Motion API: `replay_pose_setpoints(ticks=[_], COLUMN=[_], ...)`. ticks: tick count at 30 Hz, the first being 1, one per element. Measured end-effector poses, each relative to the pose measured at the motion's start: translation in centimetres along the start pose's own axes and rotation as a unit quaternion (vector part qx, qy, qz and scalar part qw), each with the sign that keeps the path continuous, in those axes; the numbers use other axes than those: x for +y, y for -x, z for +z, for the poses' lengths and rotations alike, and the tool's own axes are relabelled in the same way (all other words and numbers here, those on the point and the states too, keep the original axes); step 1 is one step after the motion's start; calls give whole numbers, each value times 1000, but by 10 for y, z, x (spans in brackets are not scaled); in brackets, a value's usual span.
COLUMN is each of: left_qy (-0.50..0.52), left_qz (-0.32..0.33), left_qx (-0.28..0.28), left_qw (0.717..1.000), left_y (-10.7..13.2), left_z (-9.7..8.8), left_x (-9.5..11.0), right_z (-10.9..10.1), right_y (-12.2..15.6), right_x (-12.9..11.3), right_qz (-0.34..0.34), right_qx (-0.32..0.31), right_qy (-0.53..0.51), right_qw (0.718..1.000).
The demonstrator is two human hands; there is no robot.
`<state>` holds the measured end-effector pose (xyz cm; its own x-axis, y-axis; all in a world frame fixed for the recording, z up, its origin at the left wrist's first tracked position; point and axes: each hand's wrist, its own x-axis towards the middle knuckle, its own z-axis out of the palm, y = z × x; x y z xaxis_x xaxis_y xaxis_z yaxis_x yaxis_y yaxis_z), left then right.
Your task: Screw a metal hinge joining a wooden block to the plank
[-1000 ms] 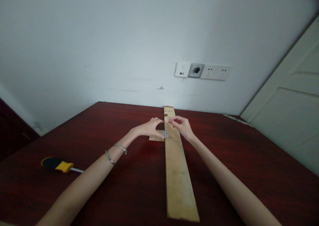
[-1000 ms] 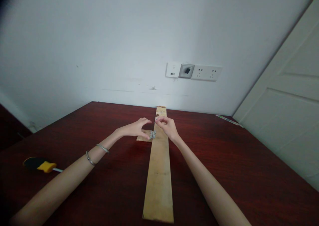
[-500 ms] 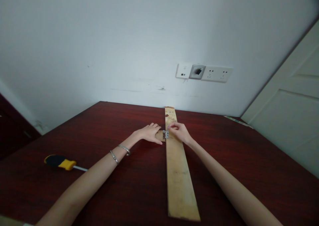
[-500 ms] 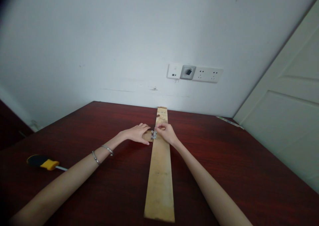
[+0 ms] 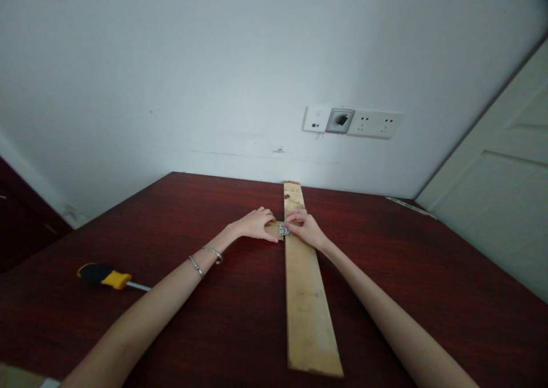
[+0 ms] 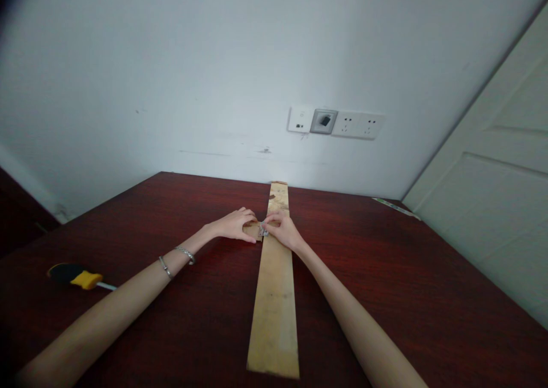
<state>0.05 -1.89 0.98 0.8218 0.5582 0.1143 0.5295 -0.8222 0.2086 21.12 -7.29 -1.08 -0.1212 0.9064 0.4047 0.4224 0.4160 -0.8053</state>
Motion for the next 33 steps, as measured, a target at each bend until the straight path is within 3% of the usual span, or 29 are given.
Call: replay_pose_setpoints(ticks=[33], left_qy=[47], left_qz=[-5], left_qx=[13], left_qw=[999], left_y=[0], left_z=[0], left_x=[-2], right_z=[-2], right_y=[5], right_x=[-5], right_qz=[-39], right_qx=[-75], right_qy=[53], right_qw=[995])
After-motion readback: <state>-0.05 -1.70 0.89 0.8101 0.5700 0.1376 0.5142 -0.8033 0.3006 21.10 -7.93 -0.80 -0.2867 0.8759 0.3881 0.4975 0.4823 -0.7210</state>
